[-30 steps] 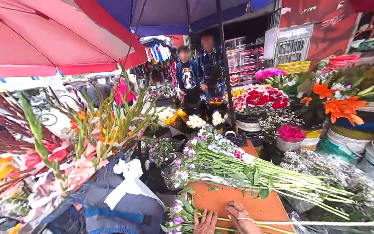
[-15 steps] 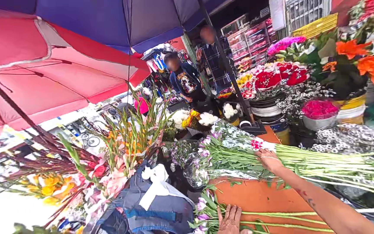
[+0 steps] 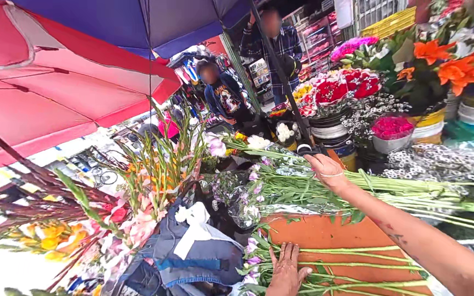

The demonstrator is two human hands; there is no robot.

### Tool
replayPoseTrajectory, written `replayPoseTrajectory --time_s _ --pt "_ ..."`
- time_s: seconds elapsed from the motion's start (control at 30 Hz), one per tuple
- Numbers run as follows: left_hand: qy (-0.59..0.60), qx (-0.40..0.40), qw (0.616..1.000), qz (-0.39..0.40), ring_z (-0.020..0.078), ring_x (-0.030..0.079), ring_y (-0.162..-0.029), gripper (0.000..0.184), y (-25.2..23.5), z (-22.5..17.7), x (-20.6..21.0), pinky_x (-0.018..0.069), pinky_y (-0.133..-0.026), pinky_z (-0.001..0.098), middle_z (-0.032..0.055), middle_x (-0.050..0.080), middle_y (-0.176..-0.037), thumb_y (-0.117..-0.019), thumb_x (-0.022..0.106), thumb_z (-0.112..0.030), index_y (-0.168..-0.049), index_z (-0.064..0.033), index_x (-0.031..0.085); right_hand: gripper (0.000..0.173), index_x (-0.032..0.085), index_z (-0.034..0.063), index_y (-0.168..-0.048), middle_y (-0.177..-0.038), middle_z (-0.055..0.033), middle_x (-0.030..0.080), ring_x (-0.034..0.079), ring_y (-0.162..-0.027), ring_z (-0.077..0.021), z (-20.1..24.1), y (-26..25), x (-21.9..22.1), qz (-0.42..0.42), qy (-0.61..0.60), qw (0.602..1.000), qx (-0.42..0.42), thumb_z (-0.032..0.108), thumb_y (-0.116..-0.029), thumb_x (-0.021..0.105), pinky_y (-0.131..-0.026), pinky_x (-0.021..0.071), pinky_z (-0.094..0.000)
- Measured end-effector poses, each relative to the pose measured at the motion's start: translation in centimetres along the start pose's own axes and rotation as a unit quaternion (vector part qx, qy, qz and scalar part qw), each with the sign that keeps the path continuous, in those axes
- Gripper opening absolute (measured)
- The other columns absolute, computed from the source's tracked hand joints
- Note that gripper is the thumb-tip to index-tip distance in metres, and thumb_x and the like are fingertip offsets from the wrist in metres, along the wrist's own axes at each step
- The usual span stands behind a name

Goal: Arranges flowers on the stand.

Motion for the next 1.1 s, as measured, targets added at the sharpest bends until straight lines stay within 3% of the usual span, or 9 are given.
replayPoseTrajectory --time_s 0.27,0.5,0.6,0.7,0.73,0.8,0.9,1.0,1.1 --pt "0.000 -0.016 1.000 0.010 0.0327 0.020 -0.157 0.077 -0.6 0.0 -0.3 0.0016 -0.117 0.0768 0.0086 0.034 -0.166 -0.1023 0.040 -0.065 -0.161 -0.0145 0.034 0.027 0.069 0.0057 -0.122 -0.091 -0.0202 0.069 0.070 -0.070 -0.0343 4.4 -1.7 -1.2 0.016 -0.082 0.996 -0.016 0.018 -0.1072 0.051 -0.058 0.0576 -0.0467" --pt "-0.010 -0.026 1.000 0.000 0.0319 0.018 -0.157 0.077 -0.8 -0.2 -0.8 0.0008 -0.117 0.0770 0.0076 0.030 -0.167 -0.1021 0.038 -0.066 -0.161 -0.0165 0.033 0.025 0.073 0.0098 -0.117 -0.077 -0.0117 0.066 0.065 -0.058 -0.0249 14.7 -4.2 -5.4 0.010 -0.137 0.983 -0.121 0.020 -0.1050 0.054 -0.050 0.0537 -0.0375" --pt "0.042 0.001 0.994 -0.098 0.0347 0.028 -0.154 0.076 0.4 -0.7 -3.2 0.0102 -0.119 0.0734 0.0136 0.035 -0.164 -0.1026 0.045 -0.060 -0.159 -0.0103 0.037 0.022 0.073 0.0090 -0.115 -0.074 -0.0094 0.064 0.063 -0.058 -0.0230 18.2 -4.0 -7.1 -0.001 -0.131 0.973 -0.192 0.011 -0.1003 0.057 -0.052 0.0529 -0.0342" --pt "0.242 0.114 0.884 -0.384 0.0232 0.068 -0.107 0.066 4.4 -1.3 -9.4 0.0540 -0.096 0.0450 0.0148 0.069 -0.121 -0.0991 0.059 -0.043 -0.140 0.0078 0.053 0.022 0.072 0.0104 -0.116 -0.077 -0.0083 0.066 0.063 -0.063 -0.0229 20.0 -3.2 -8.2 0.000 -0.110 0.968 -0.225 0.011 -0.1003 0.056 -0.055 0.0510 -0.0337" --pt "0.342 0.145 0.813 -0.448 0.0100 0.068 -0.087 0.068 6.0 -1.2 -11.3 0.0582 -0.082 0.0298 0.0072 0.071 -0.105 -0.0984 0.060 -0.043 -0.136 0.0128 0.051 0.022 0.072 0.0107 -0.116 -0.078 -0.0080 0.066 0.063 -0.063 -0.0229 20.4 -3.0 -8.5 0.007 -0.110 0.968 -0.224 0.013 -0.1013 0.056 -0.056 0.0506 -0.0339" --pt "0.557 0.208 0.649 -0.475 0.0017 0.067 -0.079 0.081 9.1 -1.4 -14.8 0.0575 -0.071 0.0200 0.0006 0.072 -0.110 -0.0967 0.065 -0.048 -0.148 0.0075 0.036 0.022 0.072 0.0108 -0.117 -0.079 -0.0083 0.066 0.063 -0.063 -0.0229 21.0 -2.5 -8.9 0.029 -0.119 0.969 -0.215 0.017 -0.1020 0.057 -0.056 0.0513 -0.0338" --pt "0.726 0.225 0.476 -0.442 0.0093 0.072 -0.083 0.048 12.4 -2.2 -18.5 0.0595 -0.071 0.0225 0.0044 0.074 -0.114 -0.1005 0.062 -0.037 -0.138 -0.0080 0.059 0.034 0.069 0.0142 -0.125 -0.091 -0.0094 0.069 0.066 -0.072 -0.0239 22.1 -1.2 -9.6 0.078 -0.116 0.969 -0.204 0.036 -0.1019 0.058 -0.063 0.0537 -0.0351" --pt "0.767 0.218 0.441 -0.412 0.0126 0.074 -0.081 0.027 13.7 -3.2 -18.9 0.0616 -0.073 0.0254 0.0065 0.077 -0.093 -0.1024 0.060 -0.031 -0.106 -0.0092 0.074 0.047 0.067 0.0168 -0.130 -0.112 -0.0110 0.070 0.068 -0.097 -0.0277 22.2 -0.1 -11.8 0.103 -0.058 0.976 -0.181 0.050 -0.0977 0.057 -0.083 0.0542 -0.0432" --pt "0.764 0.227 0.455 -0.398 0.0140 0.075 -0.078 0.025 14.7 -4.4 -18.4 0.0624 -0.070 0.0251 0.0091 0.077 -0.091 -0.1029 0.059 -0.028 -0.103 -0.0095 0.076 0.022 0.070 0.0133 -0.094 -0.088 -0.0076 0.068 0.068 -0.081 -0.0264 19.5 1.3 -14.0 0.109 0.032 0.983 -0.143 0.034 -0.0952 0.062 -0.073 0.0550 -0.0428"
Point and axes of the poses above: each hand's wrist, its own y-axis away from the middle knuckle, its own x-axis out of the palm, z = x × y, the point moved 8 cm from there along -y, towards the middle knuckle
